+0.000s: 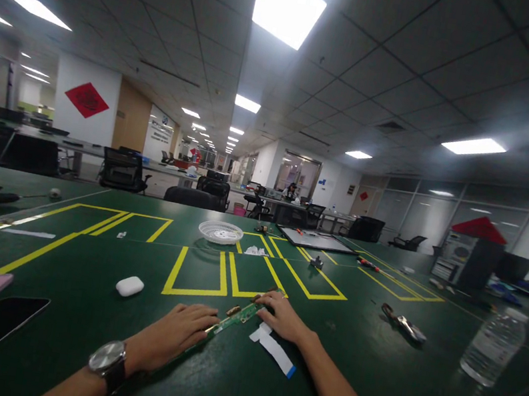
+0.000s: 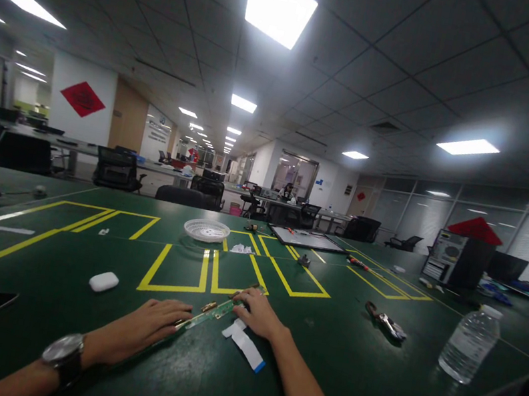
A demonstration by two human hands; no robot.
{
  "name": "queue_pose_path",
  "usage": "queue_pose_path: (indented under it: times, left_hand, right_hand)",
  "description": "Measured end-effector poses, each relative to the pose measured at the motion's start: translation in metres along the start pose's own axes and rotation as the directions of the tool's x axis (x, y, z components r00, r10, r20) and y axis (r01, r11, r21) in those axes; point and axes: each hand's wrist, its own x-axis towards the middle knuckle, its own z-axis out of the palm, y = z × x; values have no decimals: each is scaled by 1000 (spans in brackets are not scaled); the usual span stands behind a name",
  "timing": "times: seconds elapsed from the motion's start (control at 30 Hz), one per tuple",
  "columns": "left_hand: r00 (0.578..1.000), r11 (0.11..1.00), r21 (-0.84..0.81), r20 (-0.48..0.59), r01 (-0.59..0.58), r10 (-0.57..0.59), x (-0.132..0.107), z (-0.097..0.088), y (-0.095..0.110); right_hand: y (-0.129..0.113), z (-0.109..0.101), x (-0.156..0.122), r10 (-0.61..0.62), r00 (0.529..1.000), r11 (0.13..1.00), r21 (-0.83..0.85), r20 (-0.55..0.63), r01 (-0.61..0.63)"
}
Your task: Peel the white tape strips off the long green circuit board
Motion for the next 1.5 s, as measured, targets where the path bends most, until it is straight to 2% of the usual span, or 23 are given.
queue_pose_path:
  times: [0.23,0.57,1.13,1.5]
  left_hand:
    - [1000,1000,30,4,-6,6,0,-1,2]
    - [1000,998,58,-9,20,-19,1,4,3]
    - [999,998,56,-44,12,-9,1,6,2]
    - [999,998,54,-44,-12,14,2,7,1]
  right_hand:
    - [0,-7,-2,15,1000,1000,24,-22,-15]
    - [6,-8,-2,39,997,999,-31,61,-37]
    - [6,-11,-4,39,992,999,-8,123,-38]
    - [6,-17,-9,49,989,990,125,140,-67]
